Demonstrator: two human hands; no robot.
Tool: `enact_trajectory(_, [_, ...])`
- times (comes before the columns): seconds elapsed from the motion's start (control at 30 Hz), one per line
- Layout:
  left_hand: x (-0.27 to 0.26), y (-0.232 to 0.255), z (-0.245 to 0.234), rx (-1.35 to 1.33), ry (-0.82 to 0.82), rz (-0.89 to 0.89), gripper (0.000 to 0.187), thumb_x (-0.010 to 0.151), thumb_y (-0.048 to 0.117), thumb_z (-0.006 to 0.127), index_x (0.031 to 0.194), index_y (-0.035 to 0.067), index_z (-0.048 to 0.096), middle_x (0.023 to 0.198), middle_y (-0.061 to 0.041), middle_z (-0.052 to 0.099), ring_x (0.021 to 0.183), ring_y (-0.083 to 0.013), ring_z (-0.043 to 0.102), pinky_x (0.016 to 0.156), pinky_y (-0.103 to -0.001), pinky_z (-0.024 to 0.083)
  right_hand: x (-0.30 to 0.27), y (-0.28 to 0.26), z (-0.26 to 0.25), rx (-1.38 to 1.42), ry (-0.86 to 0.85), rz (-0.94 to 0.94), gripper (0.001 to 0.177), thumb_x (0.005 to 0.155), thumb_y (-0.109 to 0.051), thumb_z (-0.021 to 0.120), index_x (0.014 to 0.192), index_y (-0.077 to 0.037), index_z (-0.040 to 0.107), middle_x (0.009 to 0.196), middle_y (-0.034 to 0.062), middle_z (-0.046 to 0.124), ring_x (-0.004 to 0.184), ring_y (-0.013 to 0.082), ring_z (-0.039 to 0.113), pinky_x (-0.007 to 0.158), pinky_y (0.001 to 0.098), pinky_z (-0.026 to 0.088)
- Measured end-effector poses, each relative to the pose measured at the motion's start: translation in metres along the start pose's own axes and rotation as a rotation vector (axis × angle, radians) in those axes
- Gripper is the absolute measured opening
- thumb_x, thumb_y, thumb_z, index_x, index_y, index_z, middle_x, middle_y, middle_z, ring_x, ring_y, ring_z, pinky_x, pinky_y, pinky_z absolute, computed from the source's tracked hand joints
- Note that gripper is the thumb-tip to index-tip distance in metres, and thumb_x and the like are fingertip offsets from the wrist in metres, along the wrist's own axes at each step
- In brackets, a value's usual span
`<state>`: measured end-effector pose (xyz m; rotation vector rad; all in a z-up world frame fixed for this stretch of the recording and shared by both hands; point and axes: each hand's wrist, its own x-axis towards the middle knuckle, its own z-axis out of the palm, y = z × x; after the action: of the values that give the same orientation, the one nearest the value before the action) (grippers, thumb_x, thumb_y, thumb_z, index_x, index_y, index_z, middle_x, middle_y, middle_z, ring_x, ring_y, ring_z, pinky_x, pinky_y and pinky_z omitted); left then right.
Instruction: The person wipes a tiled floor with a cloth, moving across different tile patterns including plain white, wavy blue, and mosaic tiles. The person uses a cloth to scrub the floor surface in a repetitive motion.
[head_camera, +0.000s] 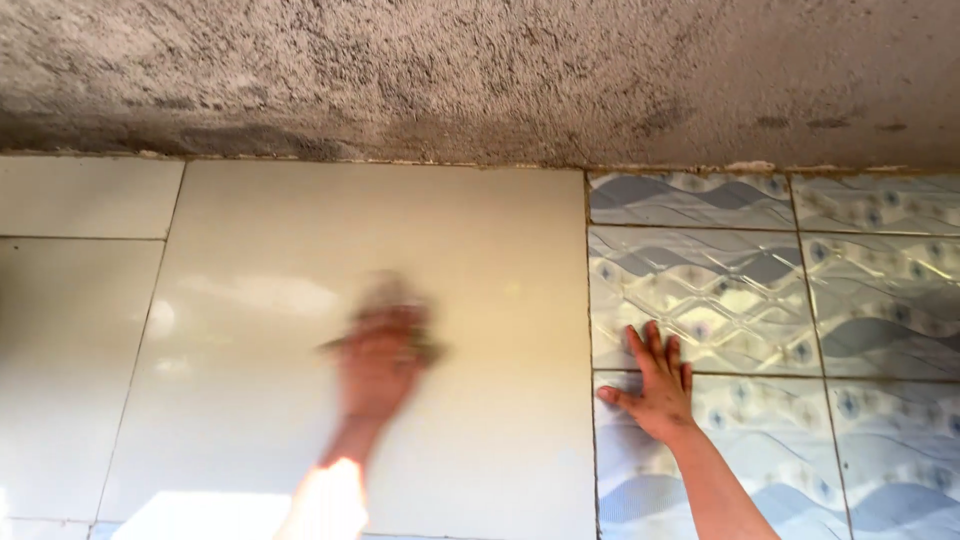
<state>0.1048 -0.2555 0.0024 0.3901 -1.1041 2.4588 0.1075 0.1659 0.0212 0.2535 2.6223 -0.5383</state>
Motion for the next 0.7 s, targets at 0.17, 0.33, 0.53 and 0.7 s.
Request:
enact_trajectory(0.17, [-0.035, 0.039, 0.057, -2.179, -0.998, 0.261, 0.073, 0.095, 0.051, 0.039, 0.162, 0.027, 0.022, 0.169, -0.004, 0.019, 0.154, -0.036, 0.01, 0.12, -0.06, 0.015, -0.022, 0.009, 0.024, 0.024, 0.087, 0.134, 0.102, 0.079, -0.051, 0.075, 0.162, -0.039, 0.018, 0.174, -0.005, -0.002, 0.16, 0.0282, -0.006, 0.123, 0.0603, 0.005])
enact_trajectory(0.33, [0.018, 0.005, 0.016, -2.18, -1.114, 0.349, 0.087, 0.09, 0.068, 0.042, 0.16, 0.021, 0.018, 0.172, -0.008, 0.011, 0.154, -0.0446, -0.001, 0.115, -0.066, 0.009, -0.061, -0.045, 0.062, -0.036, 0.006, 0.199, 0.123, 0.072, -0.067, 0.077, 0.163, -0.034, 0.003, 0.173, 0.003, -0.015, 0.157, 0.0386, -0.018, 0.116, 0.0721, -0.003])
enact_trajectory(0.53, [0.053, -0.094, -0.054, -2.399, -0.691, 0.789, 0.089, 0.09, 0.054, 0.06, 0.162, 0.025, 0.018, 0.171, -0.002, 0.009, 0.155, -0.0397, -0.003, 0.118, -0.066, 0.011, -0.08, -0.075, 0.037, -0.027, -0.119, 0.24, 0.141, 0.063, -0.077, 0.079, 0.163, -0.034, -0.011, 0.17, 0.0017, -0.029, 0.154, 0.0367, -0.031, 0.115, 0.0719, -0.009])
enact_trajectory(0.7, [0.031, -0.138, -0.069, -2.633, -0.633, 0.854, 0.084, 0.092, 0.05, 0.061, 0.162, 0.03, 0.02, 0.171, 0.001, 0.01, 0.157, -0.0339, 0.001, 0.123, -0.06, 0.009, -0.074, -0.074, 0.04, -0.053, -0.115, 0.249, 0.142, 0.063, -0.079, 0.079, 0.162, -0.034, -0.013, 0.169, 0.0016, -0.031, 0.153, 0.0366, -0.032, 0.115, 0.0713, -0.011])
